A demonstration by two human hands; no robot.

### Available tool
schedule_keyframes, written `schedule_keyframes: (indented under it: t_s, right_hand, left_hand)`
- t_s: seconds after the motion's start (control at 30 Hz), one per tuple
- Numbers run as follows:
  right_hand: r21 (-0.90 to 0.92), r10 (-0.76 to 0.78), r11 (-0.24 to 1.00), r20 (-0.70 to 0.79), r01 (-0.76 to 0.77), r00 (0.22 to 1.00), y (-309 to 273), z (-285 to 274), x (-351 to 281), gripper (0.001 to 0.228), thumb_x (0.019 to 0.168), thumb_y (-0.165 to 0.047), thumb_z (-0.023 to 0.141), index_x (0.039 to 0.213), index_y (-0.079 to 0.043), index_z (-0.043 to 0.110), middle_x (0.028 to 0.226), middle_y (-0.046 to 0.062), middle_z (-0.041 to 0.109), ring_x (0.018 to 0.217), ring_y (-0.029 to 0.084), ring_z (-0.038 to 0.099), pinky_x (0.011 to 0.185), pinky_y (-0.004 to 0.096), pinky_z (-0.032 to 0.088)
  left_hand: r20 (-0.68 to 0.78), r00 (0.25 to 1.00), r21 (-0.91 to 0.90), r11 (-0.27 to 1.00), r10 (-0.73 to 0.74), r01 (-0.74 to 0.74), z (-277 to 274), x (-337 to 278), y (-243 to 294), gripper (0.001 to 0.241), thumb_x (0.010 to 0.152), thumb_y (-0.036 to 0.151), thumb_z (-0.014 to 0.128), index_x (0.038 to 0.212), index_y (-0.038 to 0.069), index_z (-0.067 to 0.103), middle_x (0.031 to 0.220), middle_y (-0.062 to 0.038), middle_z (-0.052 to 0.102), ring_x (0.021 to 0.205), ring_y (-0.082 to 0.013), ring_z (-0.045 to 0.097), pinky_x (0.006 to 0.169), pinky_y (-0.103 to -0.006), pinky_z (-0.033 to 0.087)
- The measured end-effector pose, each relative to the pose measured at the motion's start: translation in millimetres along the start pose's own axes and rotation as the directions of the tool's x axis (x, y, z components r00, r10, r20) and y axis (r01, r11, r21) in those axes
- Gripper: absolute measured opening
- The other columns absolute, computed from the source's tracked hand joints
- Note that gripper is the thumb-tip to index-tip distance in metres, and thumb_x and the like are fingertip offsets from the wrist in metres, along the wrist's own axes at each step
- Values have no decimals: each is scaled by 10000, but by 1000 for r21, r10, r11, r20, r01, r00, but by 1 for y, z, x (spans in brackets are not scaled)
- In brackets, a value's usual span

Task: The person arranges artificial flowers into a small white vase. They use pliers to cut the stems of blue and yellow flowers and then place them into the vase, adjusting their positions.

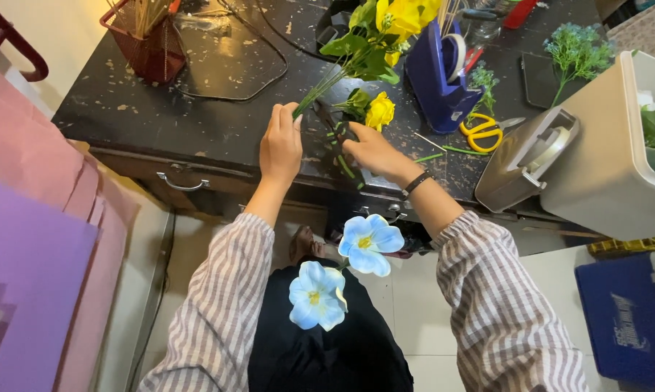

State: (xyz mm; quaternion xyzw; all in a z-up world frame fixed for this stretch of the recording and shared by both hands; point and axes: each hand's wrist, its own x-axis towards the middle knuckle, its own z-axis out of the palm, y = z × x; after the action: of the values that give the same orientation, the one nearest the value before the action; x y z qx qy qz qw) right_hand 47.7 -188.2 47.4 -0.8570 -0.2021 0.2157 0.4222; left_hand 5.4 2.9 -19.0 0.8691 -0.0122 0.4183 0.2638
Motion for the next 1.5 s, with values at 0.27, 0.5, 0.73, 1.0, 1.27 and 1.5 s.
schedule_keyframes:
  t_s: [0.27, 0.5, 0.73, 1.0, 1.27, 1.5]
  right_hand:
    - [-27, -47, 999, -17, 47, 999, -24, 8, -6, 167, 771, -144, 544, 856, -37, 641, 657, 87, 604, 637, 203, 639, 580, 358, 531]
    - [-121, -102, 988, -35, 97, 994, 13, 7, 18, 385, 812, -134, 541, 1128, 75, 604, 799, 194, 658, 788, 311, 706, 699, 436, 548]
    - [-12, -13, 1000, -60, 13, 998, -21, 10, 0, 258, 791, -176, 604, 1006, -39, 640, 845, 163, 678, 763, 271, 703, 632, 388, 576]
    - [361, 149, 912, 144, -192, 978, -20, 15, 3, 294, 904, -188, 654, 1056, 55, 585, 743, 198, 700, 631, 261, 733, 575, 394, 627]
    - [66, 14, 998, -124, -6, 992, -3, 27, 16, 279, 926, -274, 657, 812, -26, 597, 559, 133, 641, 404, 216, 650, 330, 290, 532]
    - [-678, -288, 728, -168, 101, 943, 10, 5, 13, 323, 959, -287, 645, 1061, 7, 559, 677, 183, 611, 588, 336, 693, 447, 428, 575]
  left_hand:
    - [-26, 1000, -28, 1000, 7, -7, -2, 1, 3, 185, 1080, 131, 387, 1182, 31, 504, 928, -90, 493, 825, -305, 654, 650, -368, 612]
    - [-24, 1000, -50, 999, 3, -4, -4, 1, 5, 187, 1080, 128, 379, 1177, 34, 506, 909, -83, 486, 773, -297, 642, 616, -367, 610]
    - [-22, 1000, -37, 999, 19, -20, -2, 0, 2, 183, 1083, 131, 373, 1161, 31, 505, 888, -61, 465, 748, -292, 627, 566, -355, 602]
    - [-22, 999, -27, 999, 31, -32, -3, 0, 2, 182, 1070, 132, 395, 1172, 28, 505, 900, -77, 478, 810, -335, 639, 603, -390, 603]
    - [-19, 1000, -37, 999, 6, -7, -2, 3, 3, 192, 1079, 143, 390, 1189, 49, 517, 910, -55, 458, 794, -323, 616, 616, -390, 590]
    - [-18, 993, -17, 993, -119, 119, -10, 6, 8, 162, 1055, 69, 440, 1193, 38, 520, 957, -95, 464, 816, -321, 616, 638, -404, 574]
